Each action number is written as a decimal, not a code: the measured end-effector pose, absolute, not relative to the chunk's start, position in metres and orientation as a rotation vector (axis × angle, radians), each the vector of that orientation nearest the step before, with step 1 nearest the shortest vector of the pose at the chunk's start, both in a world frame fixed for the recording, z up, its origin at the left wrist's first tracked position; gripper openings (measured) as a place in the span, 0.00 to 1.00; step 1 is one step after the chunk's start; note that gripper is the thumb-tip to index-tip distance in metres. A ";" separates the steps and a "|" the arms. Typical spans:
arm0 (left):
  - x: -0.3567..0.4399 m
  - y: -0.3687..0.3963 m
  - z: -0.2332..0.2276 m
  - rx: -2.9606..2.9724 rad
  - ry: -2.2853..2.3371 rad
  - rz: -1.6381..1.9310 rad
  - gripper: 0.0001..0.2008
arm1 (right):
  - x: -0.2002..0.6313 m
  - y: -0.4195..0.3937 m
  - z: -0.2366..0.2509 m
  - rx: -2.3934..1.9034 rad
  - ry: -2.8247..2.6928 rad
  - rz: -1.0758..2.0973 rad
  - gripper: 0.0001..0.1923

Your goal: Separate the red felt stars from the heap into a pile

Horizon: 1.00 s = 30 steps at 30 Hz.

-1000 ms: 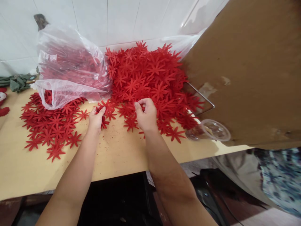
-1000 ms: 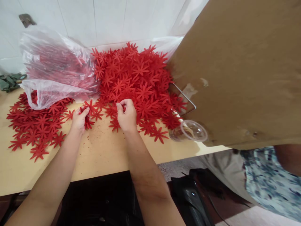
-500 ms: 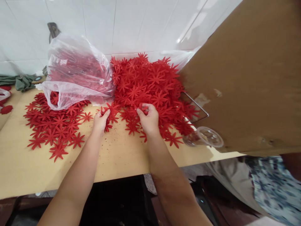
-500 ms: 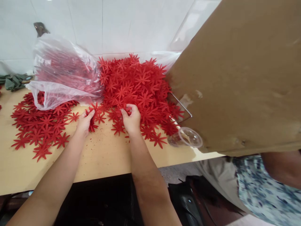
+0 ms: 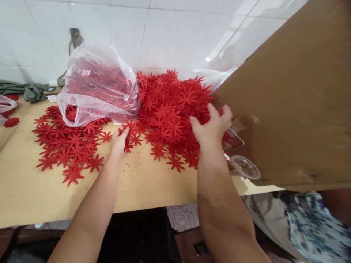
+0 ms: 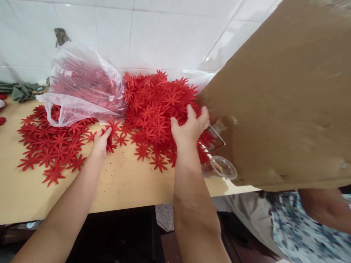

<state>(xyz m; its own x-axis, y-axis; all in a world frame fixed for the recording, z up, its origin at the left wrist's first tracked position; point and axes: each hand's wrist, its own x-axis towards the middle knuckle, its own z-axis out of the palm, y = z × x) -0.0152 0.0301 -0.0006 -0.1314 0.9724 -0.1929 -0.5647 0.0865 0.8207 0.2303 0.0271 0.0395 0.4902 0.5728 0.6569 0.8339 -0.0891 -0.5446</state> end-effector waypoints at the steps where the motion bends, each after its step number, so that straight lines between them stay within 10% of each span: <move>1: -0.018 0.031 0.000 0.535 0.942 1.469 0.10 | 0.227 0.026 0.043 -1.781 -1.241 -0.386 0.21; 9: -0.028 0.034 0.003 0.481 0.885 1.503 0.12 | 0.098 0.014 0.017 -1.747 -2.219 -0.010 0.13; 18: -0.026 0.034 0.001 0.430 0.906 1.535 0.10 | 0.111 0.022 0.004 -1.727 -1.987 0.164 0.11; 30: -0.031 0.034 0.004 0.488 0.923 1.466 0.13 | 0.175 0.016 0.048 -1.760 -1.602 -0.390 0.22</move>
<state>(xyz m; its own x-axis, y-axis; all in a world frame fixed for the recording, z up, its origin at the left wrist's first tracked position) -0.0311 0.0339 0.0041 -0.1367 0.9639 -0.2283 -0.6225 0.0957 0.7768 0.1747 0.0163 0.0484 0.1842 0.7383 0.6489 0.9540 0.0245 -0.2987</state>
